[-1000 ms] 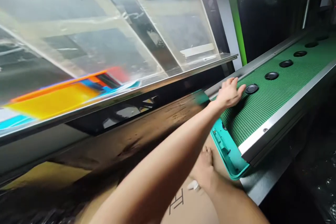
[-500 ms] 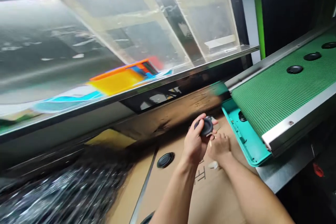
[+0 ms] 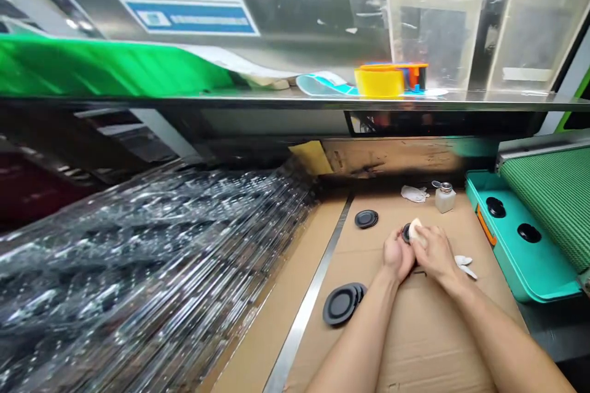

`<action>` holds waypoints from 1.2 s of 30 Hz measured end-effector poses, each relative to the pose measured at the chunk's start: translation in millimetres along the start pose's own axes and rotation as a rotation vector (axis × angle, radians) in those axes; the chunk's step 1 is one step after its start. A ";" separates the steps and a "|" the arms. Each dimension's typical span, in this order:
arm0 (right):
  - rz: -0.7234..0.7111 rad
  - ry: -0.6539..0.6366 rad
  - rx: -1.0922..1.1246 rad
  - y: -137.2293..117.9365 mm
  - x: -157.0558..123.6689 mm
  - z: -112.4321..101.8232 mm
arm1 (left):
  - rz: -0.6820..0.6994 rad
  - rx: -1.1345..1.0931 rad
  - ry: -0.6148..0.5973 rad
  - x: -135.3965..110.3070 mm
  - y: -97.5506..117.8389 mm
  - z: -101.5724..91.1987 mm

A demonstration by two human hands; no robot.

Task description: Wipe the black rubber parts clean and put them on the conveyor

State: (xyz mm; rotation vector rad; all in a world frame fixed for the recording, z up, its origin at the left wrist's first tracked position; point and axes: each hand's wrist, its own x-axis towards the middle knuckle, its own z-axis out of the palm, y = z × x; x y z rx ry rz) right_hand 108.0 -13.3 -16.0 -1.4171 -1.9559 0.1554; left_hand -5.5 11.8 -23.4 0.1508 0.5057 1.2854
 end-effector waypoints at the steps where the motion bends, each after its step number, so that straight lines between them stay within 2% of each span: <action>1: -0.045 -0.022 -0.035 -6.3 -3.9 5.6 | -0.036 -0.011 -0.012 1.0 1.0 -0.5; 4: -0.099 -0.033 -0.146 -16.1 -5.2 14.0 | -0.093 -0.017 -0.034 2.2 1.1 -1.7; 8: 0.030 -0.019 -0.264 -15.2 6.1 9.5 | -0.068 -0.002 -0.032 2.8 -3.3 0.6; 12: -0.033 -0.109 -0.308 -19.6 7.6 2.7 | -0.123 -0.021 -0.058 4.5 -3.8 2.1; 15: 0.080 -0.123 -0.341 -25.0 6.9 -0.4 | -0.085 -0.031 -0.050 5.6 -3.2 1.5; 17: 0.049 -0.130 -0.328 -26.2 6.1 -0.5 | -0.096 -0.032 -0.051 5.7 -2.9 1.2; 19: -0.022 -0.134 -0.300 -22.8 6.9 0.3 | -0.113 -0.026 -0.056 5.2 -2.2 1.7; 22: 0.074 -0.089 -0.290 -8.3 13.3 -0.5 | -0.061 0.002 -0.031 3.7 -0.8 3.6; 24: 0.119 -0.051 -0.229 2.6 17.3 -3.3 | -0.029 0.015 0.003 2.8 0.3 5.2; 27: 0.093 -0.034 -0.035 11.1 16.3 -10.5 | -0.020 0.018 0.013 2.2 1.8 7.0; 29: 0.091 -0.072 0.073 11.1 13.1 -17.2 | -0.015 0.014 0.000 2.0 2.3 7.8; 33: 0.124 -0.229 0.199 8.7 10.5 -28.5 | -0.024 -0.008 0.006 1.8 0.0 7.5; 36: 0.169 -0.202 0.273 8.8 13.3 -25.5 | -0.002 0.002 -0.028 2.9 -4.9 5.4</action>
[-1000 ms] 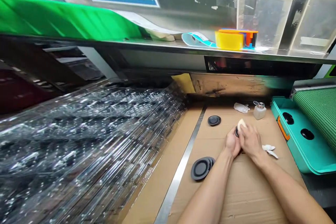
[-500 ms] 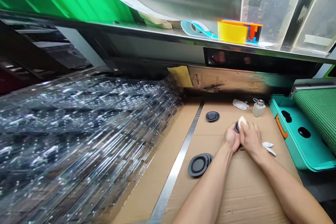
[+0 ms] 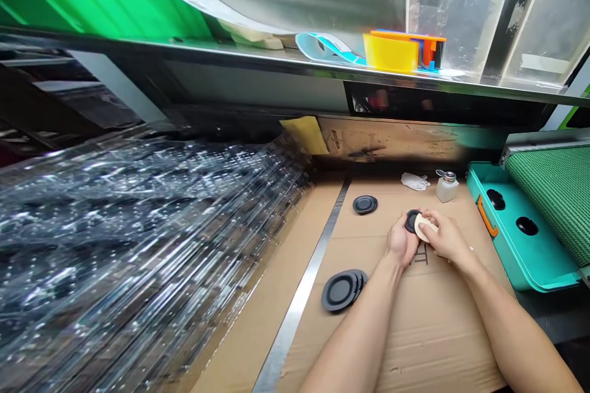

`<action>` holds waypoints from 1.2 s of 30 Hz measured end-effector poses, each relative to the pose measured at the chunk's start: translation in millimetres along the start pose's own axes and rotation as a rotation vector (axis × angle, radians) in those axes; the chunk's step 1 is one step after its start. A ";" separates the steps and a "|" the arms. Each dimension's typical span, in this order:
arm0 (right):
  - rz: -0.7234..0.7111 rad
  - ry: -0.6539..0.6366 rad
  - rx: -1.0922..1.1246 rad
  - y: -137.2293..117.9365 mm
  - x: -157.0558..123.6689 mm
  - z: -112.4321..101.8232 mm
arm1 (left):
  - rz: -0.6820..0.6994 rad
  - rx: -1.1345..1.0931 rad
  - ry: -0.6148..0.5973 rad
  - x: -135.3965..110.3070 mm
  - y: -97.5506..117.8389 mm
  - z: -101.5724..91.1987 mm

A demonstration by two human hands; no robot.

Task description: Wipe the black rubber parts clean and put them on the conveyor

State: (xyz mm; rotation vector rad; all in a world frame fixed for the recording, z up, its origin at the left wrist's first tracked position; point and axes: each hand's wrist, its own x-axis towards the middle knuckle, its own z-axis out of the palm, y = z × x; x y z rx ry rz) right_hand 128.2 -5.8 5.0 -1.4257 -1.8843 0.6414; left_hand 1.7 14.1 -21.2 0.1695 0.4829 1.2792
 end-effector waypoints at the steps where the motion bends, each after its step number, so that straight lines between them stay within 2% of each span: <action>1: 0.003 0.030 0.033 0.7 2.2 3.0 | 0.007 0.012 -0.012 0.6 -1.7 -0.9; 3: 0.009 0.045 0.134 2.1 6.9 9.9 | 0.014 0.044 -0.013 1.6 -4.1 -2.6; 6: 0.066 -0.082 0.344 3.2 11.5 12.5 | 0.017 0.089 0.010 1.1 -3.9 -3.9; 9: 0.153 -0.237 0.446 4.2 11.1 -0.2 | -0.021 0.117 0.013 -1.7 -1.5 -3.4; 11: 0.164 -0.255 0.424 6.4 9.6 -11.4 | -0.041 0.124 -0.003 -3.3 -1.5 -2.6; 14: 0.159 -0.145 0.336 11.1 9.4 -18.0 | -0.021 0.133 -0.012 -4.4 -5.3 -1.2; 17: 0.118 -0.010 0.249 13.3 11.3 -11.4 | -0.002 0.126 0.016 -5.1 -9.5 0.3; 19: 0.065 -0.015 0.214 12.2 11.6 -8.5 | -0.006 0.114 0.025 -6.0 -9.8 1.2; 23: 0.049 -0.188 0.093 6.1 7.8 -17.0 | -0.032 0.078 0.018 -6.7 -8.2 2.0; 25: 0.082 -0.133 -0.055 0.4 4.7 -18.0 | -0.016 0.067 0.014 -6.3 -8.8 2.3; 28: 0.177 0.031 -0.403 -11.7 1.6 -2.8 | -0.018 0.066 0.010 -6.7 -10.3 2.6; 30: 0.181 0.031 -0.579 -18.7 2.9 11.5 | -0.056 0.063 -0.002 -8.2 -9.7 2.5; 33: 0.178 0.023 -0.672 -22.4 9.9 21.2 | -0.062 0.055 0.000 -10.2 -7.3 2.3; 36: 0.275 0.080 -0.702 -20.8 14.6 18.6 | -0.027 0.061 0.036 -9.3 -6.5 2.5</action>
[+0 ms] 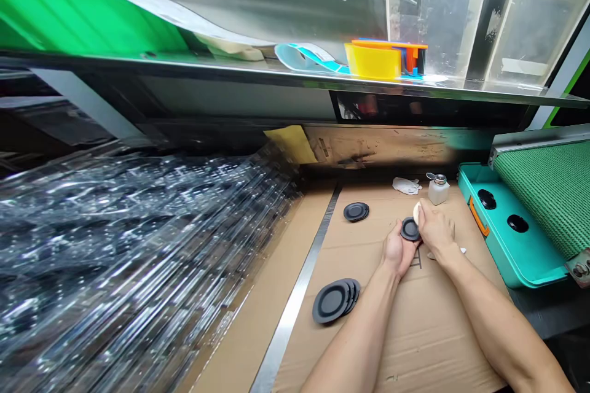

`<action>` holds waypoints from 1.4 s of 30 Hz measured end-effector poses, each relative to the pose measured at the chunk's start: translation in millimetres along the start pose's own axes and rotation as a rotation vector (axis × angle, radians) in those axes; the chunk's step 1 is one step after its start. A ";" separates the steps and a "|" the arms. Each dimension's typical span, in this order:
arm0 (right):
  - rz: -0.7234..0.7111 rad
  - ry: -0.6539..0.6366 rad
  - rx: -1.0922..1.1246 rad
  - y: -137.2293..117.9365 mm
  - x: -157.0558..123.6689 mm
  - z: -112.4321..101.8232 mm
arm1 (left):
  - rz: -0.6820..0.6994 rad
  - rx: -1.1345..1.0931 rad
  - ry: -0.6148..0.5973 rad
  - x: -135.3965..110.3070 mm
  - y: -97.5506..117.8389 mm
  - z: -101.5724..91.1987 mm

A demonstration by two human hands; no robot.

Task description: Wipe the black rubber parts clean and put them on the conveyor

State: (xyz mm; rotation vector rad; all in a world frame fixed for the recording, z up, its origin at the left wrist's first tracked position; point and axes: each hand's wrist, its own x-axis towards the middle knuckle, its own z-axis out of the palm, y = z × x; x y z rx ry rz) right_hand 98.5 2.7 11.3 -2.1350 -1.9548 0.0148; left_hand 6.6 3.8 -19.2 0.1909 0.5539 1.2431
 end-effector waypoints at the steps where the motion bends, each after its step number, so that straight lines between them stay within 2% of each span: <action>1: 0.001 -0.007 -0.004 0.7 -0.3 -0.3 | 0.000 0.002 0.004 0.9 -0.1 0.1; 5: -0.118 -0.088 -0.033 -2.5 -7.5 1.4 | -0.029 -0.016 -0.024 4.4 -0.6 -0.6; 9: -0.018 -0.054 -0.075 -7.2 -8.5 3.2 | 0.005 -0.025 -0.012 4.4 -1.5 -1.6; 13: -0.082 -0.046 -0.103 -5.8 -6.5 4.5 | -0.037 -0.017 -0.039 2.6 -1.5 -1.0; 17: 0.007 -0.038 -0.096 -1.9 -4.6 4.5 | 0.007 -0.013 0.007 2.3 -1.2 0.0; 22: -0.066 -0.039 -0.070 -0.3 -4.9 5.2 | -0.048 -0.011 -0.038 2.3 -0.7 -1.9; 25: 0.048 -0.048 -0.030 13.0 4.2 -2.6 | -0.007 -0.022 -0.003 3.0 2.6 -3.4; 28: 0.132 -0.025 0.034 33.6 12.4 -9.1 | -0.037 -0.042 0.008 3.9 8.6 -3.9; 31: 0.145 -0.017 0.109 48.7 14.5 -7.4 | -0.047 -0.092 0.000 2.0 15.1 -2.5; 35: 0.098 -0.059 0.165 53.0 13.2 -5.4 | -0.079 -0.135 -0.023 -5.5 21.6 1.3; 39: -0.012 -0.086 0.153 56.3 7.8 -24.7 | -0.112 -0.165 -0.007 -9.3 26.4 3.0; 42: -0.060 -0.133 0.018 67.0 1.2 -49.0 | -0.111 -0.183 0.038 -7.3 28.9 2.2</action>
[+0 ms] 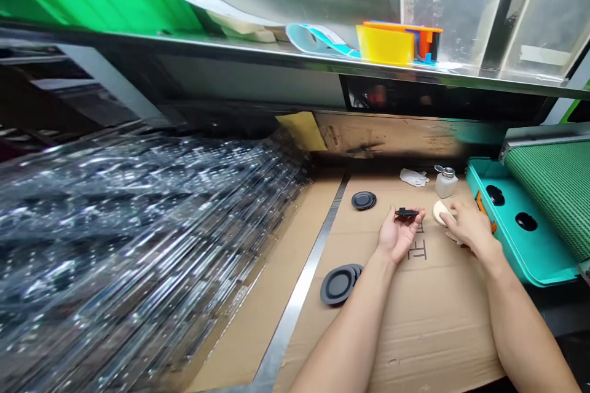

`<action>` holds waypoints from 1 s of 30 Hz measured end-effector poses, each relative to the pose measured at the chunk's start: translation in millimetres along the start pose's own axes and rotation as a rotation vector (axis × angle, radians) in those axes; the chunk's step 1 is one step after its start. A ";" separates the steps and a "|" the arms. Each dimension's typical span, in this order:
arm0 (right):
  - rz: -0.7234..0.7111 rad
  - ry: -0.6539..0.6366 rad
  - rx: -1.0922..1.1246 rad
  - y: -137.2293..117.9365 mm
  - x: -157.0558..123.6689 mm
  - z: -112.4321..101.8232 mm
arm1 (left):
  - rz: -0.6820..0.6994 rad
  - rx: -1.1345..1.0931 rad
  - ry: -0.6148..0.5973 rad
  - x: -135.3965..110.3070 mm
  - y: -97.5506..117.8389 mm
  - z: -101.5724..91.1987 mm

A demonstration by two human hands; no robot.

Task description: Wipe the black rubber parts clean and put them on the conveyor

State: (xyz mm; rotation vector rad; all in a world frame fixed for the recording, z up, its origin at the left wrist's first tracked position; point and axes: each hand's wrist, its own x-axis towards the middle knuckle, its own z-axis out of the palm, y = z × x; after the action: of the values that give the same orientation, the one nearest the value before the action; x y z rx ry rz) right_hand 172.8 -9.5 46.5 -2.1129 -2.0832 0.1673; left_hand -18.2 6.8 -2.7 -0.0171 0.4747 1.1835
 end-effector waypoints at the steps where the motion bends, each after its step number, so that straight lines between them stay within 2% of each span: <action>1: 0.013 -0.054 -0.052 4.1 -2.5 -6.7 | -0.002 -0.001 0.006 1.2 0.9 -0.2; 5: 0.051 -0.278 -0.158 15.2 -4.0 -17.6 | -0.017 0.015 -0.003 5.2 3.0 -1.5; 8: -0.076 -0.314 -0.102 14.0 -2.2 -14.3 | -0.021 0.043 -0.001 5.7 2.8 -2.8; 10: -0.218 -0.285 0.015 9.4 -2.4 -11.7 | -0.021 0.074 0.003 5.2 1.8 -3.6; 12: -0.338 -0.193 0.156 2.5 -3.2 -8.9 | -0.026 0.121 -0.002 4.6 -0.4 -4.1; 15: -0.404 -0.011 0.319 -9.7 -2.8 -1.5 | -0.041 0.235 -0.029 3.9 -7.3 -4.0; 17: -0.407 0.060 0.350 -17.0 -1.3 6.4 | -0.046 0.322 -0.063 4.0 -14.6 -3.5; 20: -0.411 0.083 0.272 -26.2 -0.2 19.2 | -0.001 0.438 -0.099 4.9 -26.9 -3.5; 25: -0.322 0.127 0.072 -38.3 -4.4 32.1 | 0.160 0.573 -0.010 5.7 -37.8 -5.1; 28: -0.241 0.150 0.028 -40.7 -5.8 34.2 | 0.193 0.639 -0.003 5.0 -38.0 -5.4; 30: -0.238 0.151 0.030 -40.3 -5.6 34.0 | 0.191 0.675 0.001 4.4 -37.6 -5.3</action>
State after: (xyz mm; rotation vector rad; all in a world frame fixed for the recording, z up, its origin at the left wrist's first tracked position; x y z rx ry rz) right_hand 126.4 -13.3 20.9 -1.7819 -2.2018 0.0074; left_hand 14.8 -5.3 -17.9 0.6194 0.8708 1.1576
